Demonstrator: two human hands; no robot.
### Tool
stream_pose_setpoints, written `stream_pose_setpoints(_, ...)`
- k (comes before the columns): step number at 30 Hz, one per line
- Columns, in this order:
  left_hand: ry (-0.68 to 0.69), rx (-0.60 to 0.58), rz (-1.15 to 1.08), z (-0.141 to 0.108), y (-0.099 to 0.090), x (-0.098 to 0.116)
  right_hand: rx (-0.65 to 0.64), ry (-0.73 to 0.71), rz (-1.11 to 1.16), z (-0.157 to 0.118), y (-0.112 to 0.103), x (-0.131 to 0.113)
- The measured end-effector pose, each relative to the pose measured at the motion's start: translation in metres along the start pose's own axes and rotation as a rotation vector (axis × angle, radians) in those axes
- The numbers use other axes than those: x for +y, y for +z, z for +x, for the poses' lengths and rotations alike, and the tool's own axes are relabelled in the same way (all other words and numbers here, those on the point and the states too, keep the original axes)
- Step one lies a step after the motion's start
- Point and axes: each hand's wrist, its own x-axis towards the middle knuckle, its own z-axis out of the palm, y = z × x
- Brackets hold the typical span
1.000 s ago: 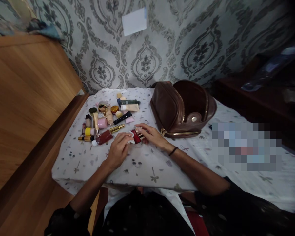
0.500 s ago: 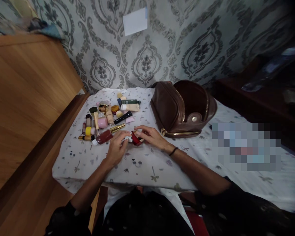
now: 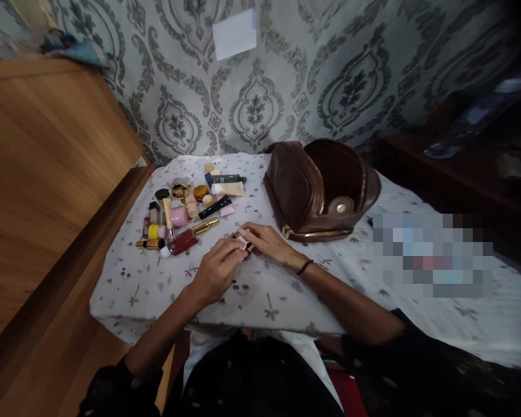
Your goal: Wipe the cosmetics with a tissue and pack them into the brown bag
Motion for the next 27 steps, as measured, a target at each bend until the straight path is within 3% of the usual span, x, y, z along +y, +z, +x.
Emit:
stream_pose_setpoints(7,-0.125,0.040,-0.008,-0.011,-0.004,-0.010,0.052,-0.025,0.023,0.002,0.001,0.007)
stream_pose_setpoints(18,-0.274,0.126,-0.060,-0.011,-0.004,-0.018,-0.089,0.003,0.319,0.001,0.000,0.010)
stream_pose_setpoints(27,-0.083,0.089,0.077,-0.002,0.000,-0.005,-0.045,-0.092,0.202,-0.002,0.003,0.004)
